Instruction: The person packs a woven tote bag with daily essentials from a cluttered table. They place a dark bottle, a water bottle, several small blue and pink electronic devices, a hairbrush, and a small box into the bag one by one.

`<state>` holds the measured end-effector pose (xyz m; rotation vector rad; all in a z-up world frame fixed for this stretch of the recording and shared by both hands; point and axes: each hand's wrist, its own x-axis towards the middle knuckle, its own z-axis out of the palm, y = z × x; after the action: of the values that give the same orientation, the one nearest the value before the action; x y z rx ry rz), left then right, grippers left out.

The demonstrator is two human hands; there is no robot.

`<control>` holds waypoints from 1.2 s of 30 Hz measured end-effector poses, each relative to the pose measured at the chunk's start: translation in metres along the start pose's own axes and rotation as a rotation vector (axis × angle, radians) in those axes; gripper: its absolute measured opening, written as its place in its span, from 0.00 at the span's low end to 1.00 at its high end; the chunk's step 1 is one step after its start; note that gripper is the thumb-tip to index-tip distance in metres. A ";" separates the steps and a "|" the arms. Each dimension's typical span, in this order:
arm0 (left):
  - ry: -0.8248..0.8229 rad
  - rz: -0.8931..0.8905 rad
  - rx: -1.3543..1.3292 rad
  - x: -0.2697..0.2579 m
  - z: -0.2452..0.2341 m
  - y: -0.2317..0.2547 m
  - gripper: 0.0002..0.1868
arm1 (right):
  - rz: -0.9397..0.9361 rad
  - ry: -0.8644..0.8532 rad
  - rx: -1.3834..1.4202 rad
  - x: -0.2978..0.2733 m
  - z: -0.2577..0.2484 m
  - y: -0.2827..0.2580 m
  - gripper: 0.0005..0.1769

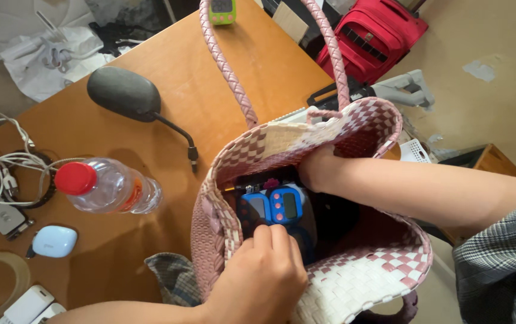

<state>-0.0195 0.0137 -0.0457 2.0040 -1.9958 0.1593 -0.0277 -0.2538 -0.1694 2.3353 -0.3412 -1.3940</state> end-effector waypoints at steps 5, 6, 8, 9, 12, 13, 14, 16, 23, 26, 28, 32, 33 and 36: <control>0.031 -0.021 -0.006 -0.001 0.001 0.001 0.14 | -0.037 0.018 -0.018 -0.003 0.001 0.000 0.37; 0.035 -0.022 -0.006 -0.002 0.001 0.001 0.14 | -0.035 0.033 -0.018 -0.004 -0.001 0.000 0.39; 0.046 -0.016 -0.013 -0.003 0.000 0.000 0.14 | -0.043 0.063 -0.014 -0.007 -0.007 -0.002 0.41; 0.052 -0.010 -0.014 -0.004 0.000 0.000 0.14 | -0.047 0.080 -0.011 -0.010 -0.010 -0.003 0.42; 0.088 -0.010 0.003 -0.004 -0.001 -0.001 0.13 | -0.078 0.121 0.005 -0.023 -0.018 -0.002 0.46; 0.089 -0.008 0.008 -0.004 -0.001 -0.001 0.13 | -0.107 0.114 -0.012 -0.028 -0.019 -0.001 0.48; 0.091 -0.005 0.013 -0.004 -0.001 -0.001 0.13 | -0.147 0.100 -0.039 -0.034 -0.020 0.002 0.49; 0.097 -0.001 0.018 -0.004 -0.001 -0.002 0.13 | -0.217 0.036 -0.071 -0.046 -0.021 0.009 0.48; 0.104 0.011 0.030 -0.004 0.001 -0.003 0.14 | -0.457 0.083 -0.020 -0.082 0.000 0.031 0.40; 0.065 0.028 -0.013 -0.003 0.003 -0.002 0.14 | -0.532 0.092 -0.053 -0.084 0.011 0.021 0.47; 0.044 0.035 -0.027 -0.003 0.003 -0.002 0.14 | -0.494 0.044 -0.118 -0.081 0.014 0.015 0.40; 0.049 0.035 -0.017 -0.006 0.003 -0.004 0.14 | -0.395 -0.073 -0.196 -0.086 0.007 0.022 0.19; 0.055 0.036 -0.012 -0.006 0.003 -0.004 0.14 | -0.385 -0.101 -0.189 -0.091 0.003 0.027 0.18; 0.023 0.050 0.016 -0.005 0.004 -0.004 0.14 | -0.464 0.321 0.031 -0.124 -0.004 0.050 0.20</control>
<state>-0.0160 0.0168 -0.0513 1.9534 -2.0380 0.2085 -0.0832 -0.2478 -0.0476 2.7216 0.2913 -1.1646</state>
